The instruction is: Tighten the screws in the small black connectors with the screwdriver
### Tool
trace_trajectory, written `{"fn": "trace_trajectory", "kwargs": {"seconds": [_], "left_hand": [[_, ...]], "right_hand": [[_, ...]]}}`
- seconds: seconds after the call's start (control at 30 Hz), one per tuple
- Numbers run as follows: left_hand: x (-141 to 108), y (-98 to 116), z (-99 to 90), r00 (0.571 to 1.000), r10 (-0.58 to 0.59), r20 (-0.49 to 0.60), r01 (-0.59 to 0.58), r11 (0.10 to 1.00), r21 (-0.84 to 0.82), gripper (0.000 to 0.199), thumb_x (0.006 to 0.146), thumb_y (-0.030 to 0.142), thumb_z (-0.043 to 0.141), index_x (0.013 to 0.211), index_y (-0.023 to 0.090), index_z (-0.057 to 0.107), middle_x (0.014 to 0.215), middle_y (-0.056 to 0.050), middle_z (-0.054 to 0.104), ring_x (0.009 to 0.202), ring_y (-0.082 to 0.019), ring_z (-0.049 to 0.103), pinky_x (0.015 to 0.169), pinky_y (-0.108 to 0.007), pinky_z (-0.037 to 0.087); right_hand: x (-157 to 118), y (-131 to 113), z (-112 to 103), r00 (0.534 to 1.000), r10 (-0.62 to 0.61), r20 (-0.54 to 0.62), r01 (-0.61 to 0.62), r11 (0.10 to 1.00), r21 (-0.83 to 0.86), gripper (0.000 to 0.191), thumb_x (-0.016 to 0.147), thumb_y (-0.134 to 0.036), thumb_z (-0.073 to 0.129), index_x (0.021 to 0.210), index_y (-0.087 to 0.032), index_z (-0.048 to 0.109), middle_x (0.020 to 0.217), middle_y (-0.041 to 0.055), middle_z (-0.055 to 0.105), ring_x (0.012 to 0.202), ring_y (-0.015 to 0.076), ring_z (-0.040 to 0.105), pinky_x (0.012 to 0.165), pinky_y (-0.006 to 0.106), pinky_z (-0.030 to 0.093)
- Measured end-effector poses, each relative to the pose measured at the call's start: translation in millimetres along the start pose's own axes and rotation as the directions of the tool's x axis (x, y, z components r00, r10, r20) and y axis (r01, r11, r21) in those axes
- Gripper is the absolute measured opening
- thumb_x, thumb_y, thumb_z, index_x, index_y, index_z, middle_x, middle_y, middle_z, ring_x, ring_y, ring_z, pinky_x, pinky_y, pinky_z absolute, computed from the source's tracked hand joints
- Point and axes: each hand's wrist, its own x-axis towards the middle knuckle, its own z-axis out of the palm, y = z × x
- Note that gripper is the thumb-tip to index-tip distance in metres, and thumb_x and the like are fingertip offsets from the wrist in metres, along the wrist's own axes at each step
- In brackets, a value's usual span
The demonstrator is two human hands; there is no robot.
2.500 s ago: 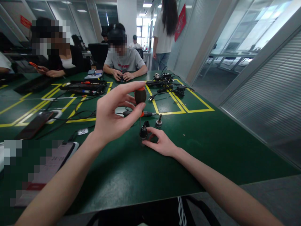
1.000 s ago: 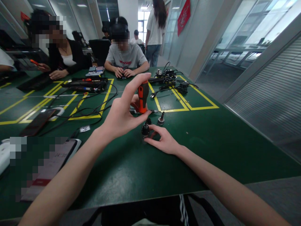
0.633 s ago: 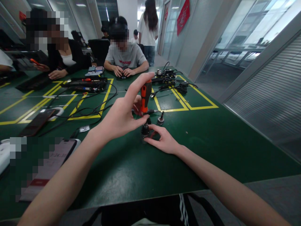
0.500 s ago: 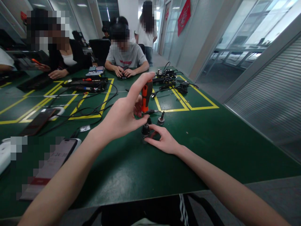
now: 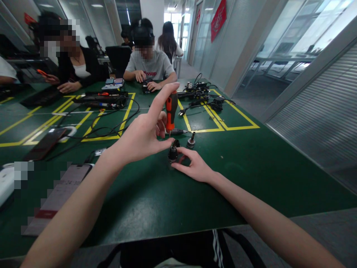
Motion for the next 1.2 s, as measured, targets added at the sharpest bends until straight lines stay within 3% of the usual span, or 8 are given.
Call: {"fn": "trace_trajectory", "kwargs": {"seconds": [0.13,0.23,0.33,0.6,0.87,1.07,1.2], "left_hand": [[1,1,-4.1,0.999,0.040,-0.020,-0.042,0.996,-0.073,0.101,0.079,0.018,0.080,0.165,0.034,0.029,0.145,-0.012,0.063,0.094,-0.019,0.075,0.066,-0.026,0.062],[2,0,-6.2,0.997,0.050,-0.056,-0.058,0.988,-0.141,0.083,0.087,0.020,0.076,0.161,0.033,0.039,0.140,-0.011,0.066,0.112,-0.025,0.074,0.078,-0.031,0.066],[3,-4,-8.3,0.998,0.047,-0.051,-0.057,0.974,-0.220,0.077,0.090,0.021,0.076,0.159,0.032,0.043,0.126,-0.008,0.072,0.112,-0.025,0.076,0.083,-0.034,0.067],[5,-11,-8.7,1.000,0.021,-0.020,-0.027,0.913,-0.408,0.072,0.093,0.021,0.076,0.156,0.034,0.045,0.119,-0.006,0.075,0.106,-0.022,0.079,0.084,-0.031,0.069],[1,-1,-12.2,0.997,-0.071,0.007,0.068,0.906,-0.418,0.066,0.097,0.025,0.071,0.157,0.028,0.043,0.109,-0.005,0.078,0.106,-0.022,0.079,0.094,-0.034,0.067],[-2,3,-15.4,0.996,-0.086,-0.007,0.075,0.902,-0.426,0.060,0.096,0.022,0.072,0.152,0.024,0.049,0.125,-0.010,0.077,0.116,-0.023,0.077,0.101,-0.035,0.066],[0,3,-14.5,0.999,-0.023,-0.041,0.004,0.911,-0.412,0.059,0.095,0.017,0.072,0.150,0.026,0.054,0.132,-0.009,0.075,0.116,-0.022,0.077,0.102,-0.036,0.067]], "right_hand": [[-1,0,0,1.000,0.007,0.001,-0.007,1.000,0.001,0.036,0.091,-0.029,0.075,0.124,-0.017,0.067,0.114,0.0103,0.078,0.088,0.0200,0.075,0.074,0.032,0.064],[-1,0,0,1.000,0.000,-0.002,0.000,1.000,-0.006,0.035,0.092,-0.029,0.075,0.124,-0.016,0.068,0.112,0.0108,0.078,0.086,0.0195,0.075,0.074,0.032,0.063],[0,-1,0,1.000,-0.003,-0.004,0.003,1.000,-0.007,0.035,0.092,-0.029,0.075,0.123,-0.016,0.068,0.113,0.0112,0.078,0.088,0.0199,0.075,0.075,0.032,0.063],[1,-3,-1,1.000,0.017,0.007,-0.017,1.000,0.003,0.036,0.092,-0.031,0.075,0.123,-0.016,0.068,0.114,0.0118,0.078,0.092,0.0211,0.076,0.075,0.032,0.064],[0,1,3,1.000,-0.009,-0.013,0.009,1.000,-0.001,0.038,0.091,-0.029,0.076,0.126,-0.014,0.068,0.116,0.0132,0.078,0.093,0.0214,0.076,0.074,0.031,0.065],[0,1,3,1.000,0.003,-0.006,-0.003,1.000,0.007,0.036,0.091,-0.028,0.075,0.125,-0.016,0.068,0.116,0.0119,0.078,0.096,0.0224,0.076,0.074,0.032,0.065],[1,-2,2,1.000,0.017,0.005,-0.017,1.000,0.017,0.035,0.091,-0.029,0.075,0.123,-0.017,0.068,0.116,0.0114,0.078,0.095,0.0224,0.076,0.075,0.033,0.066]]}}
